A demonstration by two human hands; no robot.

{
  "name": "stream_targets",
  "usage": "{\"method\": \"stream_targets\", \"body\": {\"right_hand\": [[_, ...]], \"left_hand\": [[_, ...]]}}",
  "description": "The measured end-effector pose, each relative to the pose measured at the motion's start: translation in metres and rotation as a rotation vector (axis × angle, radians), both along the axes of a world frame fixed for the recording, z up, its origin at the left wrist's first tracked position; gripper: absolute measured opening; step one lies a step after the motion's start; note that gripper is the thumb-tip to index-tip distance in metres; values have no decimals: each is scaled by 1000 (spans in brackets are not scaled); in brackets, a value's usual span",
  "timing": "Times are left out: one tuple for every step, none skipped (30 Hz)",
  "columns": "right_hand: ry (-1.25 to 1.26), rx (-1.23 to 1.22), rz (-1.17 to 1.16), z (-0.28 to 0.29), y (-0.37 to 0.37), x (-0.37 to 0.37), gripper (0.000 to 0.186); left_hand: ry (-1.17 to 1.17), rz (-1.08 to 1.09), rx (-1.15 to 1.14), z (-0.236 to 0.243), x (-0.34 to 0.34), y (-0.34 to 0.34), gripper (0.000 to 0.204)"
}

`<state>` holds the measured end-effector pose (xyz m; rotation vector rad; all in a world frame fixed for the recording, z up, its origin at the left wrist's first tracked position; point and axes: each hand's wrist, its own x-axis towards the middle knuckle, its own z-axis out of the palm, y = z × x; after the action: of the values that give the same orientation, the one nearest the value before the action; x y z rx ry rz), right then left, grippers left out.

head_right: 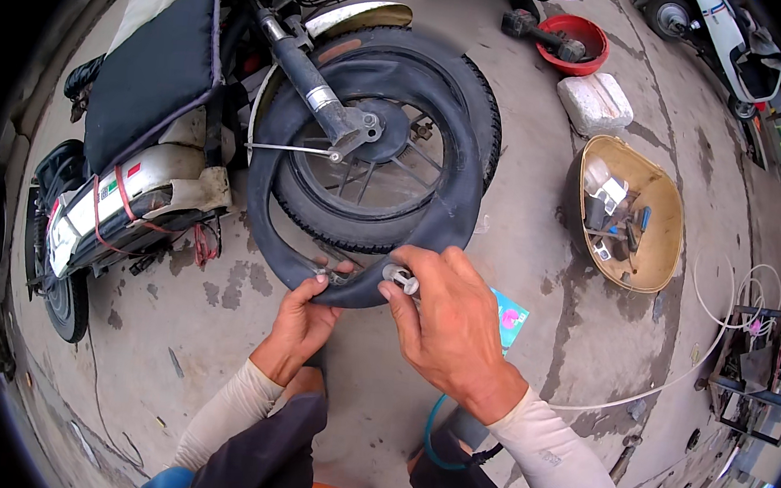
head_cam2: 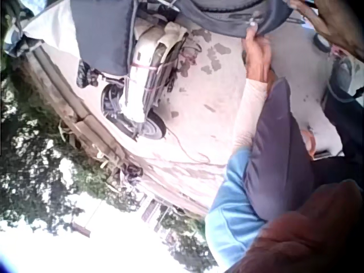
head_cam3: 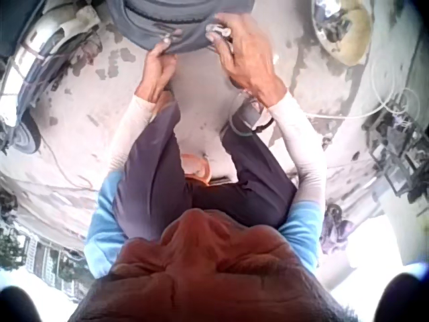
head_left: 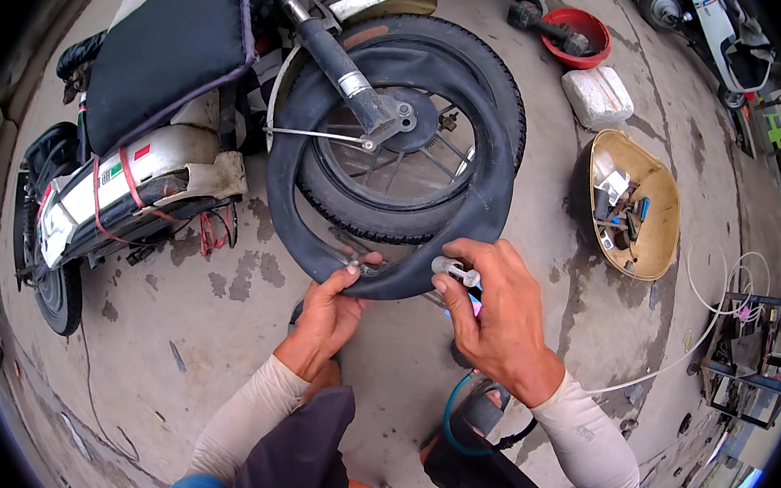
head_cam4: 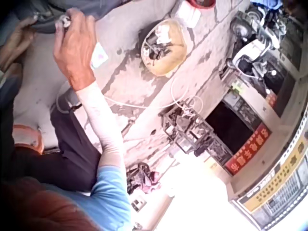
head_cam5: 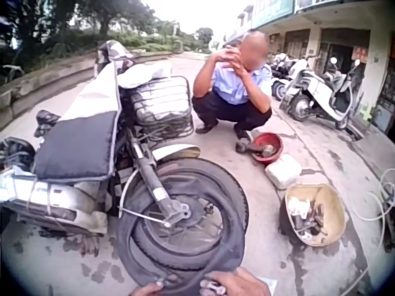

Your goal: The person removes the inner tube from a bicycle tire using metal tire levers, inspects it, and then inflates the tube using an air compressor hose.

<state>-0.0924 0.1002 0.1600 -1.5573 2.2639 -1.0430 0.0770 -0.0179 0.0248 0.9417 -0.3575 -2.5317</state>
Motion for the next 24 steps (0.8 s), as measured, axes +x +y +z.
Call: {"method": "stream_targets", "body": {"right_hand": [[-99, 41, 6, 0, 0, 3, 24], [-97, 44, 6, -2, -2, 5, 24], [-224, 63, -16, -5, -4, 8, 23], [-350, 81, -34, -5, -6, 10, 22], [-437, 113, -39, -4, -8, 9, 22], [-434, 116, -38, -6, -9, 9, 22], [-483, 106, -41, -11, -9, 8, 22], [-533, 96, -43, -15, -10, 8, 23], [-539, 119, -50, -16, -11, 9, 23], [-535, 121, -49, -16, -12, 11, 23], [-515, 119, -28, -15, -12, 12, 23], [-496, 118, -8, -14, -13, 13, 23], [-528, 198, -13, -4, -17, 14, 23], [-526, 200, -12, -4, -17, 14, 23], [-478, 162, -3, -5, -18, 15, 22], [-429, 123, 6, -5, -19, 15, 22], [-429, 124, 7, -5, -19, 14, 22], [-386, 142, 24, -5, -19, 13, 22], [-343, 159, 41, -6, -19, 12, 22], [-343, 159, 43, -6, -19, 11, 22], [-315, 135, 77, -7, -19, 12, 22], [-289, 111, 111, -8, -18, 12, 22], [-311, 114, 102, -7, -20, 14, 21], [-311, 114, 102, -7, -20, 14, 21]], "left_hand": [[-26, 24, 0, 10, -1, 1, 27], [-25, 24, 3, 15, -1, 3, 27], [-69, 25, -128, 19, -1, 3, 25], [-113, 29, -261, 24, -2, 4, 23], [-111, 31, -258, 29, -2, 4, 23], [-185, 16, -409, 34, -3, 3, 22], [-259, 2, -560, 38, -4, 2, 21], [-256, 4, -558, 41, -5, 2, 21], [-320, -28, -669, 44, -6, 2, 20], [-385, -60, -779, 47, -7, 2, 19], [-382, -57, -777, 49, -9, 2, 19], [-383, -12, -823, 52, -13, 4, 14], [-386, 34, -868, 54, -15, 5, 10], [-386, 36, -866, 55, -16, 5, 10], [-380, 36, -907, 55, -16, 6, 10], [-373, 35, -950, 57, -17, 6, 10], [-373, 36, -949, 59, -17, 6, 10], [-394, 38, -945, 61, -18, 6, 10], [-415, 40, -941, 62, -18, 6, 10], [-415, 42, -941, 63, -18, 5, 10], [-420, 26, -955, 64, -17, 5, 10], [-425, 9, -969, 64, -16, 5, 10], [-426, 10, -968, 64, -17, 5, 10], [-421, 25, -950, 65, -18, 6, 10]]}}
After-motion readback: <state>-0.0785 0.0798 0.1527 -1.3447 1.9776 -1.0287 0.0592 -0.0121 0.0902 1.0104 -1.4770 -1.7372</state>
